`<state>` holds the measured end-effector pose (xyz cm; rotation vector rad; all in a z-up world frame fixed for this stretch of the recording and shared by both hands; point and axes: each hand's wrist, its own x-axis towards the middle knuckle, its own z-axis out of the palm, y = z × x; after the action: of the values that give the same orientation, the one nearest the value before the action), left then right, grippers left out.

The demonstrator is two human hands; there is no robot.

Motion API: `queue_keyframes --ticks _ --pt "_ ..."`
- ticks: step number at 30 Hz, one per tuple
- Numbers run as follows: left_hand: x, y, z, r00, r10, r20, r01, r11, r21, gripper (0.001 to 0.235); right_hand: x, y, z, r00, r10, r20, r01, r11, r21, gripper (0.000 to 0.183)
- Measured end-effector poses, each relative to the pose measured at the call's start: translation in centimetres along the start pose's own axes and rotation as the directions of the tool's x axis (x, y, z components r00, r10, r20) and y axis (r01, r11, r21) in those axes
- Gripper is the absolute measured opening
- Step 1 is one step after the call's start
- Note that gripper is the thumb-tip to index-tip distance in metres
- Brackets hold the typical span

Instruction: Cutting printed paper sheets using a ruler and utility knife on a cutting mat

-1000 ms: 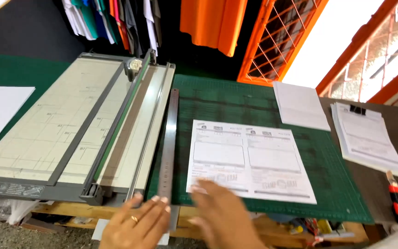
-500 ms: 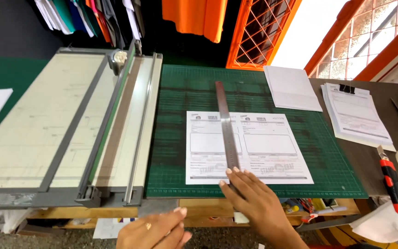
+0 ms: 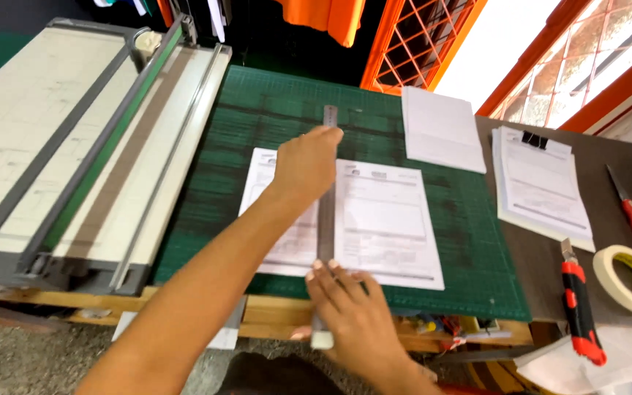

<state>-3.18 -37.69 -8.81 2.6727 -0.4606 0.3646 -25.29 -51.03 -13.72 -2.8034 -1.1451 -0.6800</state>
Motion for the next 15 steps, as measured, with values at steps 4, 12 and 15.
queue_keyframes --ticks 4,12,15 --pt "2.2 -3.8 5.0 0.913 0.252 -0.321 -0.266 0.964 0.001 0.055 0.3 -0.4 -0.5 0.992 0.035 -0.12 -0.034 0.999 0.009 0.083" --pt "0.7 -4.9 5.4 0.92 0.302 -0.251 -0.325 0.944 -0.057 0.022 0.7 0.7 -1.2 0.996 0.007 -0.093 0.0 0.997 0.071 0.09" --pt "1.1 -5.3 6.4 0.934 0.335 -0.125 -0.331 0.942 0.053 0.025 0.6 1.8 -0.8 0.995 0.008 -0.094 0.005 0.989 0.145 0.078"
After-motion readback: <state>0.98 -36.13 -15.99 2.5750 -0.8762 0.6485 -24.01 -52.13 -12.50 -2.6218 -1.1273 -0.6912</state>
